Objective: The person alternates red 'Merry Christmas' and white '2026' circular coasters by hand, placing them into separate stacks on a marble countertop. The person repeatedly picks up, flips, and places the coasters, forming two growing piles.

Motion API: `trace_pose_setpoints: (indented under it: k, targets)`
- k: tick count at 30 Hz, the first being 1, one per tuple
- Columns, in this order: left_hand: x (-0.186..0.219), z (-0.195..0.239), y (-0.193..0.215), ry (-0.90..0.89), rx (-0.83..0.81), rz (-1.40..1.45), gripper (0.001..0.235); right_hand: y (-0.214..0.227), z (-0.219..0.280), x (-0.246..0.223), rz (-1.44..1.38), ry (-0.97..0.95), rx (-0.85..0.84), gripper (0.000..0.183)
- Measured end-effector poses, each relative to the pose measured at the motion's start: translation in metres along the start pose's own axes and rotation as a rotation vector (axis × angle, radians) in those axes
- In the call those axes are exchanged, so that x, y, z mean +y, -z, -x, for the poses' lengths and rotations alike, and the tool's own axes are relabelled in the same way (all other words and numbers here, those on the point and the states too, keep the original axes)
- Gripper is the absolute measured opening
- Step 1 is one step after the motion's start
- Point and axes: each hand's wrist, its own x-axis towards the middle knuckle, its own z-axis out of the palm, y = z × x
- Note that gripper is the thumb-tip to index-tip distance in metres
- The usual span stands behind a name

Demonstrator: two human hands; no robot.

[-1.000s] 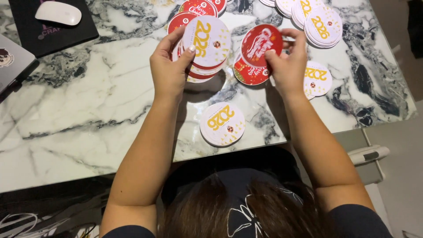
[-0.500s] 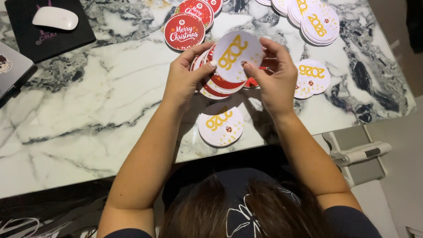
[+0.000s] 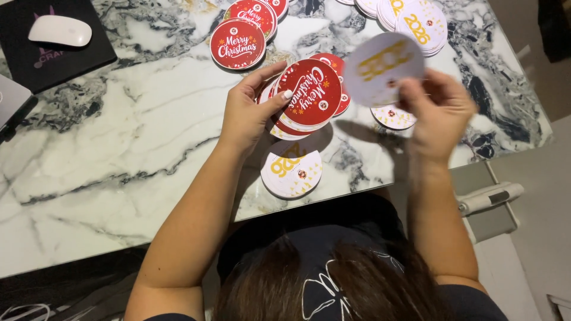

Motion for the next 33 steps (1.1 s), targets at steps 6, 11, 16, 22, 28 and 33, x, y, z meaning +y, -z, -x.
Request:
trace_pose_setpoints:
  k: [6,11,16,22,28,33]
  targets:
    - [-0.010,-0.002,-0.003,0.004,0.020,-0.021,0.052,0.093,-0.041,0.055,0.484,-0.024,-0.014,0.036]
    - [0.002,0.002,-0.014,0.040,0.055,-0.026,0.050,0.022,0.000,0.001,0.828,0.299,-0.111,0.057]
    - [0.002,0.008,-0.020,0.064,0.059,-0.032,0.048,-0.063,0.039,-0.029,0.023,-0.122,-0.389,0.053]
    - [0.008,0.006,-0.013,0.128,0.058,0.116,0.050,-0.077,0.039,-0.027,0.010,0.084,-0.319,0.046]
    - [0.000,0.002,-0.005,0.115,0.076,0.102,0.047,-0.078,0.038,-0.024,0.108,0.255,-0.318,0.043]
    - [0.012,-0.005,0.002,0.244,0.201,0.041,0.044,-0.082,0.024,-0.032,-0.028,0.134,-0.280,0.030]
